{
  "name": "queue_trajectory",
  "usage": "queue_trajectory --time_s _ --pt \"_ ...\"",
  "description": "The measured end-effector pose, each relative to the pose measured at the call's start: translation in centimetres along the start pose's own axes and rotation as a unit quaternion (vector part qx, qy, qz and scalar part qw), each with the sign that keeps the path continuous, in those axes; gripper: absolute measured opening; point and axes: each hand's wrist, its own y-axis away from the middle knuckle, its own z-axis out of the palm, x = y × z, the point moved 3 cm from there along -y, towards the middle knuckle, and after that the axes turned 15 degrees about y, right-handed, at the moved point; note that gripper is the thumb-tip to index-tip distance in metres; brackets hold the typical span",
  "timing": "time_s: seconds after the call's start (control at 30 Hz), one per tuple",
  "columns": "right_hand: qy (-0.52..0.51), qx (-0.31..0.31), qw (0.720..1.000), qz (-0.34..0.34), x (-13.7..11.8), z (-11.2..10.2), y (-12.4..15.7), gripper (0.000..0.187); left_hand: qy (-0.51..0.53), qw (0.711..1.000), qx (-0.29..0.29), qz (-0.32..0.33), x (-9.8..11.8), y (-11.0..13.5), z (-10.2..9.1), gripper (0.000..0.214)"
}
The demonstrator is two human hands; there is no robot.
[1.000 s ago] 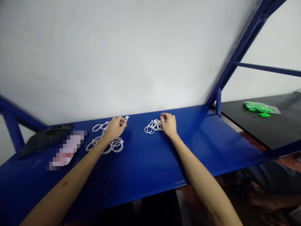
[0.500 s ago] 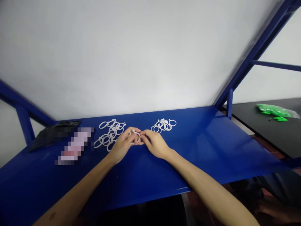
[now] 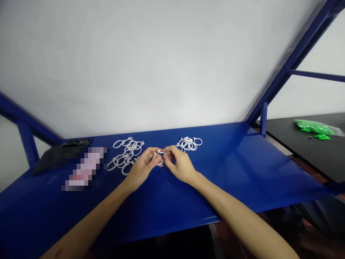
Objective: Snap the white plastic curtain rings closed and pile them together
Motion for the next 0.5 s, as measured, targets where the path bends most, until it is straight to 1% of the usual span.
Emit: queue_trajectory --time_s 0.1,0.17,0.33,0.5 --pt "0.014 0.008 1.0 -0.01 0.0 -0.2 -0.1 0.017 -0.029 0.998 0.054 0.033 0.7 0.0 -0.5 0.03" --pt "0.01 0.005 1.0 -0.023 -0.1 -0.2 0.0 0.017 -0.046 0.995 0.073 0.048 0.9 -0.1 -0.8 0.028" --pt "-0.002 -0.012 0.997 -0.073 -0.3 -0.4 0.0 0.011 -0.093 0.99 0.072 0.08 0.8 0.0 -1.2 0.021" --pt "0.015 -0.027 0.991 -0.132 -0.9 -0.7 0.2 0.013 -0.182 0.969 0.063 0.155 1.3 0.4 -1.1 0.008"
